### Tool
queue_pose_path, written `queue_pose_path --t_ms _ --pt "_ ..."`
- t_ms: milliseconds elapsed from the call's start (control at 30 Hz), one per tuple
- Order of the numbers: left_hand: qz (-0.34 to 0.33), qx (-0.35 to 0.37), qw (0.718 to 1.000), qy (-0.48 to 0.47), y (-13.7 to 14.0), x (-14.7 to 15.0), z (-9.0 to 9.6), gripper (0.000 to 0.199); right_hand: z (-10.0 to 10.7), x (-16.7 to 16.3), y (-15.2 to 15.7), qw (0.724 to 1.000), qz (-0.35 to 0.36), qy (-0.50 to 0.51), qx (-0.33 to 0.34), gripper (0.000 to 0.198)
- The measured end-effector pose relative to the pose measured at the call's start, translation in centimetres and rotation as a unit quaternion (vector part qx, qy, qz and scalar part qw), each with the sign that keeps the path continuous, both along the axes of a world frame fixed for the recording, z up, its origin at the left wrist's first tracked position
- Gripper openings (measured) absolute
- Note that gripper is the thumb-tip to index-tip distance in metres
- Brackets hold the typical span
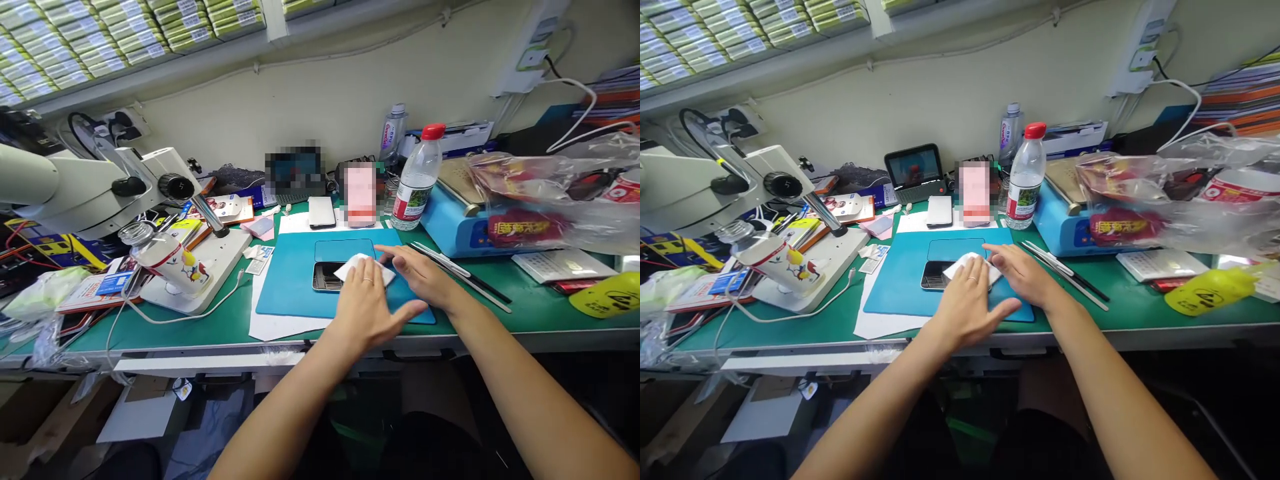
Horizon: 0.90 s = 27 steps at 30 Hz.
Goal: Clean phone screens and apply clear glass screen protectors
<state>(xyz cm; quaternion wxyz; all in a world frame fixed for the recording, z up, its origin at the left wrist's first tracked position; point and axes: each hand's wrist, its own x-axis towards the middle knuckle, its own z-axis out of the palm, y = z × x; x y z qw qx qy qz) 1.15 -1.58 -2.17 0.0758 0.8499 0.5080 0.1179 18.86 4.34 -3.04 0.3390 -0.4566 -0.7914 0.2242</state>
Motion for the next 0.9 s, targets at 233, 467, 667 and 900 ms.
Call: queue_pose_path --t_ms 233,467,667,900 --pt "-0.044 0.017 0.999 -0.016 -2.8 -0.2 -0.2 0.113 0.0 -0.1 0.0 1.0 -0.007 0.01 -0.004 0.084" --pt "0.021 0.018 0.999 0.019 -3.5 -7.8 -0.9 0.091 0.3 -0.2 0.1 1.0 -0.008 -0.007 -0.016 0.076" --pt "0.026 -0.01 0.999 0.034 -0.8 -10.4 -0.6 0.082 0.4 -0.2 -0.1 1.0 -0.011 -0.011 -0.026 0.075" --pt "0.069 -0.01 0.997 0.028 -0.4 -8.8 -0.5 0.09 0.5 -0.5 -0.2 1.0 -0.011 -0.002 -0.012 0.079"
